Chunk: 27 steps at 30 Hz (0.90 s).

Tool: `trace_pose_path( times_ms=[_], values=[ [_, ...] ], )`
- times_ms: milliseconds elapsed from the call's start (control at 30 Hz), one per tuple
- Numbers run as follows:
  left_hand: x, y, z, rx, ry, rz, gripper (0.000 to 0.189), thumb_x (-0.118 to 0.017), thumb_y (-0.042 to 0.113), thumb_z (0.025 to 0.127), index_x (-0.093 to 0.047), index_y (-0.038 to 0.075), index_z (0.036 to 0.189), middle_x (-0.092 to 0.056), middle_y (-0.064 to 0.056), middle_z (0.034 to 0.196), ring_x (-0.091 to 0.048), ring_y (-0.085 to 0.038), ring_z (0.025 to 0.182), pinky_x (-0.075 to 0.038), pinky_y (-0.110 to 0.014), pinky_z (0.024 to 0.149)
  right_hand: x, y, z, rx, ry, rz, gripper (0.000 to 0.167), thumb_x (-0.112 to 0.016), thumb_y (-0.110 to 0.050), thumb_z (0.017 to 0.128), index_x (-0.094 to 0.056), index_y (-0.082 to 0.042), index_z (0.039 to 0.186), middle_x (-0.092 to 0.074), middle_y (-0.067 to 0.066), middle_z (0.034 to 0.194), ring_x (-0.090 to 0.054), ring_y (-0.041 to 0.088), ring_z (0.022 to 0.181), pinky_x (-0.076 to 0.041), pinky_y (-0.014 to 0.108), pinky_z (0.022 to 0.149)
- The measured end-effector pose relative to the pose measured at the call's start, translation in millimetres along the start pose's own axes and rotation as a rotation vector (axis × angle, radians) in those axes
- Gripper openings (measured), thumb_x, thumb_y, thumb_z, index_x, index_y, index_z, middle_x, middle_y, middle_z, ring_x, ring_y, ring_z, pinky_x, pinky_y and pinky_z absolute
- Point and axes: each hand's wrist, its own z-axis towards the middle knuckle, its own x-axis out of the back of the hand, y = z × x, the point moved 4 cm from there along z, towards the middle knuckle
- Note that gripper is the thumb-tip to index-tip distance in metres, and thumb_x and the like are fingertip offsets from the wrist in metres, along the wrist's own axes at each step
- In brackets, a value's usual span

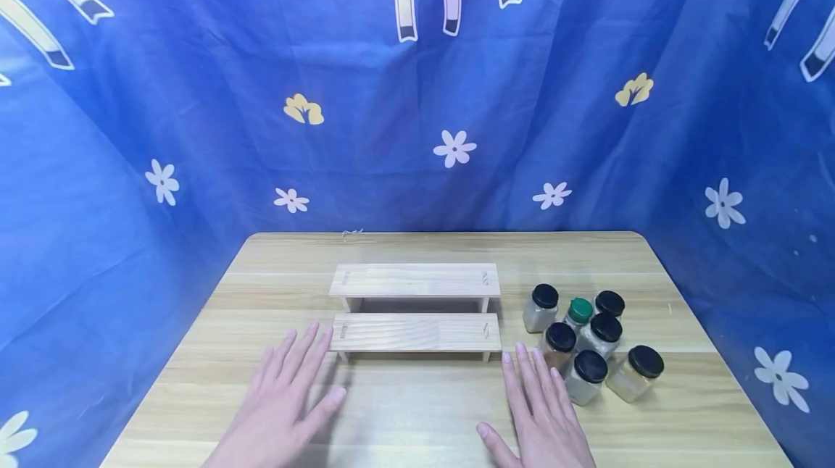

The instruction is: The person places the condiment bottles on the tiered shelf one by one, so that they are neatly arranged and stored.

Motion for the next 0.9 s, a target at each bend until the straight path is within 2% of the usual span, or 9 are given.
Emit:
trace_pose_path(
  times_ms=[67, 233, 333, 400, 500, 633, 767, 833, 900],
  values=[
    [-0.9, -1.3, 2.1, 0.017, -0.008, -0.047, 0.079, -0.055, 0.059, 0.104, -0.018, 0.033, 0.169, -0.028, -0.007, 0.174, -0.028, -0.044, 0.157, -0.026, -0.072, 0.125, 0.3, 0.5, -1.3, -0.006, -0.005, 0.002, 0.102, -0.061, -0.071, 0.095, -0.016, -0.019, 0.17, -0.015, 0.005, 0.178, 0.004, 0.02, 0.167, 0.023, 0.022, 0.132],
    [-6.9, -10.0, 9.5, 0.075, -0.026, -0.186, 0.072, -0.05, 0.055, 0.108, -0.025, 0.023, 0.168, -0.036, -0.011, 0.17, -0.04, -0.045, 0.151, -0.039, -0.074, 0.119, 1.3, 2.9, -5.1, -0.001, 0.02, 0.006, 0.104, -0.065, -0.068, 0.094, -0.016, -0.018, 0.17, -0.014, 0.006, 0.178, 0.005, 0.017, 0.167, 0.021, 0.022, 0.133],
    [-11.1, -17.3, 14.9, 0.135, -0.048, -0.274, 0.072, -0.049, 0.057, 0.108, -0.031, 0.018, 0.166, -0.044, -0.015, 0.164, -0.047, -0.045, 0.146, -0.044, -0.072, 0.117, 3.7, 5.2, -6.8, 0.0, 0.039, 0.017, 0.104, -0.068, -0.065, 0.093, -0.017, -0.017, 0.169, -0.013, 0.007, 0.178, 0.007, 0.013, 0.166, 0.019, 0.021, 0.134],
    [-14.5, -22.3, 18.2, 0.185, -0.071, -0.327, 0.074, -0.048, 0.06, 0.107, -0.033, 0.016, 0.165, -0.049, -0.016, 0.16, -0.054, -0.042, 0.141, -0.049, -0.067, 0.115, 6.2, 6.9, -7.5, -0.009, 0.045, 0.029, 0.103, -0.069, -0.064, 0.093, -0.018, -0.017, 0.169, -0.012, 0.006, 0.179, 0.007, 0.015, 0.166, 0.019, 0.019, 0.133],
    [-18.8, -29.0, 22.9, 0.241, -0.101, -0.396, 0.076, -0.049, 0.061, 0.106, -0.037, 0.012, 0.163, -0.054, -0.016, 0.154, -0.064, -0.036, 0.13, -0.057, -0.06, 0.109, 11.1, 9.5, -8.4, -0.03, 0.058, 0.055, 0.102, -0.071, -0.061, 0.093, -0.018, -0.019, 0.169, -0.013, 0.007, 0.178, 0.0, 0.023, 0.167, 0.019, 0.015, 0.13],
    [-24.1, -38.0, 29.3, 0.306, -0.125, -0.472, 0.077, -0.049, 0.062, 0.106, -0.042, 0.006, 0.159, -0.059, -0.016, 0.147, -0.07, -0.029, 0.12, -0.062, -0.053, 0.103, 20.6, 14.8, -9.2, -0.076, 0.116, 0.112, 0.101, -0.077, -0.055, 0.09, -0.024, -0.021, 0.168, -0.025, 0.012, 0.175, -0.019, 0.033, 0.163, 0.015, 0.011, 0.129],
    [-30.9, -46.3, 35.4, 0.361, -0.151, -0.587, 0.077, -0.052, 0.059, 0.106, -0.046, 0.0, 0.154, -0.065, -0.017, 0.138, -0.073, -0.024, 0.109, -0.067, -0.039, 0.091, 32.3, 24.0, -10.4, -0.14, 0.198, 0.204, 0.098, -0.084, -0.044, 0.087, -0.031, -0.021, 0.166, -0.035, 0.016, 0.17, -0.03, 0.039, 0.157, -0.001, 0.027, 0.139],
    [-34.3, -49.6, 38.2, 0.392, -0.165, -0.659, 0.075, -0.053, 0.057, 0.106, -0.048, -0.002, 0.152, -0.067, -0.018, 0.133, -0.074, -0.022, 0.104, -0.068, -0.034, 0.086, 38.5, 30.0, -11.3, -0.169, 0.237, 0.244, 0.096, -0.086, -0.038, 0.085, -0.035, -0.02, 0.165, -0.037, 0.016, 0.168, -0.033, 0.041, 0.154, -0.013, 0.037, 0.14],
    [-37.4, -52.4, 40.6, 0.425, -0.18, -0.716, 0.074, -0.053, 0.056, 0.107, -0.049, -0.003, 0.15, -0.068, -0.018, 0.129, -0.075, -0.022, 0.1, -0.069, -0.033, 0.085, 45.1, 37.1, -11.1, -0.182, 0.289, 0.27, 0.094, -0.088, -0.033, 0.083, -0.04, -0.018, 0.162, -0.042, 0.019, 0.165, -0.038, 0.045, 0.149, -0.024, 0.046, 0.137]
  ],
)
